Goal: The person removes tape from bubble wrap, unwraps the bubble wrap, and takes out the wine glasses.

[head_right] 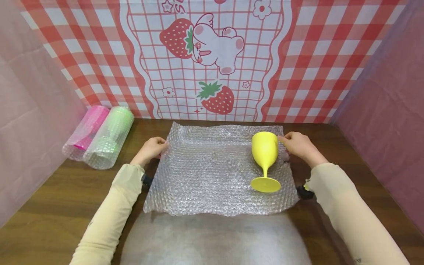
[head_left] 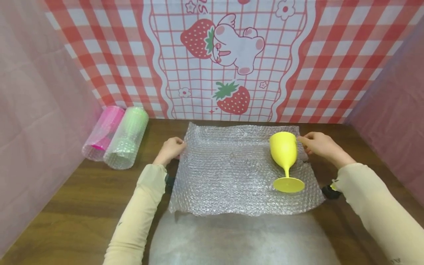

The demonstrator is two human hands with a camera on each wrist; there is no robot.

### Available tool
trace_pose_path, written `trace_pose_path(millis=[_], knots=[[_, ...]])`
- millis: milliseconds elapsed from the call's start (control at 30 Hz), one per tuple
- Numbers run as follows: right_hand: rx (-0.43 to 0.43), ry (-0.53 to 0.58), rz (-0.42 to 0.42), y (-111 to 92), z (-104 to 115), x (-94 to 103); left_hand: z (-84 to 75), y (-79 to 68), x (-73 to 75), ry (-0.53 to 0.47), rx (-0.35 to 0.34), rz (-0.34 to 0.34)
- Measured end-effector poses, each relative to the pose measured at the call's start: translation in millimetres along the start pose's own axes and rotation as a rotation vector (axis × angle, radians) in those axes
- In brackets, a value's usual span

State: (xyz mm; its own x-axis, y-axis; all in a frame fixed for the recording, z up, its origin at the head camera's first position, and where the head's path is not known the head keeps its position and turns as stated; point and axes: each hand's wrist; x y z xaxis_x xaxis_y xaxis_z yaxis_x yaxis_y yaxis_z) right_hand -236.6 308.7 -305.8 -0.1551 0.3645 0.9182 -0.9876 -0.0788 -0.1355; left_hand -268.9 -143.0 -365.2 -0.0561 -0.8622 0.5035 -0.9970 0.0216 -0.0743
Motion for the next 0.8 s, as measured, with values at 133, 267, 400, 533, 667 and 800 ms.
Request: trace_pose_path(millis=[133,267,400,533,667,800], knots=[[-0.018,0.019,0.049,-5.6,11.1,1.9,0.1,-1.0,2.0,-0.061,0.004,0.028],[-0.052,0.029,0.072,-6.4,21.8,-0.8,0.9,-1.0,1.5,-0.071,0.008,0.026],[-0.087,0.019,0.067,-4.4,30.9,-6.2,2.6,-1.0,0.1,-0.062,-0.002,0.019],[-0.092,0.028,0.015,-2.0,36.9,-15.2,4.5,-1.0,-0.5,-0.058,-0.010,0.021],[-0.076,0.040,-0.043,0.3,40.8,-22.9,5.5,-0.4,-0.3,-0.062,-0.007,0.023],[-0.072,0.033,-0.063,1.5,44.2,-26.4,4.6,-0.2,-0.5,-0.066,-0.008,0.010]])
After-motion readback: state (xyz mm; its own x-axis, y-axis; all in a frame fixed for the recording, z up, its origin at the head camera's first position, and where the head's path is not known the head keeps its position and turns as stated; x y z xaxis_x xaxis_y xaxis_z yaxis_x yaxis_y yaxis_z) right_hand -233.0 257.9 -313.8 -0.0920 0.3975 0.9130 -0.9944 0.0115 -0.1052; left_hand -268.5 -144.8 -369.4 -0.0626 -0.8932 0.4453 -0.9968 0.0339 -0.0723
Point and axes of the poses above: each hand's wrist, its own y-axis towards the middle knuckle, its own x-axis out of the back of the hand, z = x × y, and after that the axes turned 8 degrees about -y, right-handed
